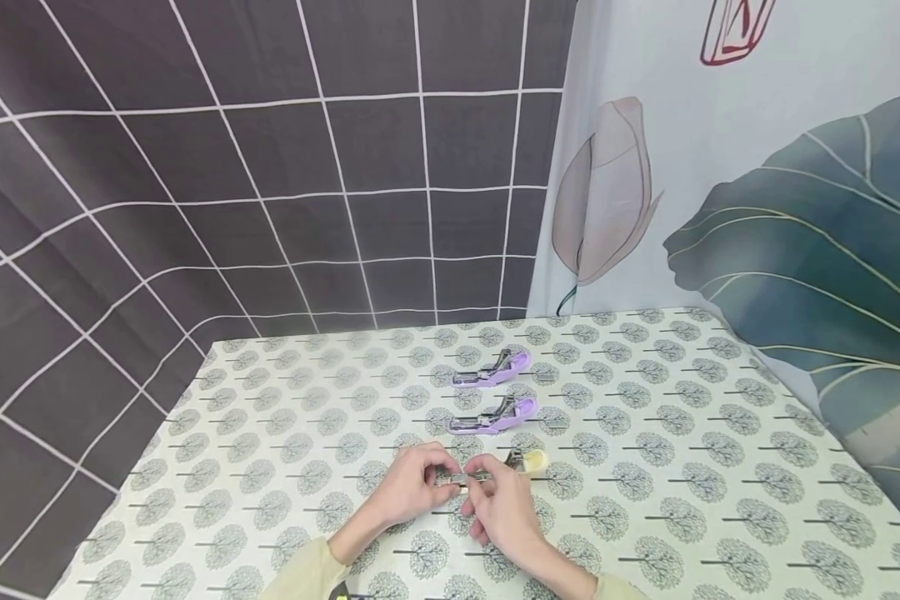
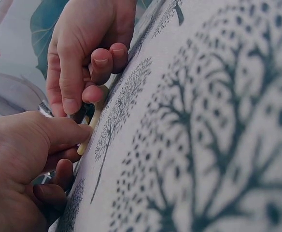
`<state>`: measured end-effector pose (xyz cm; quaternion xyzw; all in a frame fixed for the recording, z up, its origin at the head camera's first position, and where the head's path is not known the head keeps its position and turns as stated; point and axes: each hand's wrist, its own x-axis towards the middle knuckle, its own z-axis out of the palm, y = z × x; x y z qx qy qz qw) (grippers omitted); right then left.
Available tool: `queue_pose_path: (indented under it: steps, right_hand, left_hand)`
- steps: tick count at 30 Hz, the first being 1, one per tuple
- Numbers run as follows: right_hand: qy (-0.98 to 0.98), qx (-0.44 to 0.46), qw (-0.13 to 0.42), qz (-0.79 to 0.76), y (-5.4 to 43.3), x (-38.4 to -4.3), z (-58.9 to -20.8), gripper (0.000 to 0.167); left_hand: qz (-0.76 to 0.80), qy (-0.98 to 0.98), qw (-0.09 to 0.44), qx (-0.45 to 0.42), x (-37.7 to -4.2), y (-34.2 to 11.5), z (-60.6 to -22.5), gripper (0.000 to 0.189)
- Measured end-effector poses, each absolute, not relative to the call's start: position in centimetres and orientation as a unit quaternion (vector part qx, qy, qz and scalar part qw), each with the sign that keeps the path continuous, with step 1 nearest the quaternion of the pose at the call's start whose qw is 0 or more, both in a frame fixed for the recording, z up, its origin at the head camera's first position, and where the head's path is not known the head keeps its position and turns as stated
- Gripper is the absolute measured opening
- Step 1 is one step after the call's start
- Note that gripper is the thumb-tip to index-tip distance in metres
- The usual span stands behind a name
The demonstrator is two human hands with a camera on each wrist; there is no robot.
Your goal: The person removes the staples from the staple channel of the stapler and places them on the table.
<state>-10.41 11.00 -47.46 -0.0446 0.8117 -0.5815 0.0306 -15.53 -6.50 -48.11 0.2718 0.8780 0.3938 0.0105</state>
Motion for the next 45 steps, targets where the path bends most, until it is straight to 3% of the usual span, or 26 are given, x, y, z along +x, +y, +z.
queue_pose_path:
  steps: [32,45]
  right_hand:
    - [0.769,-0.013,0.042,-0.638,13.0,-9.6,-44.0,0.018]
    - [0.764,-0.020,-0.003,-0.645,15.4,-9.4,-43.0,0.020]
  left_hand:
    - [0.404,0.875,0.019,0.265,-15.7,-6.4,-48.2,0.019]
    - [0.407,0.875,0.024,0.263,-15.5,-6.4,-48.2,0.019]
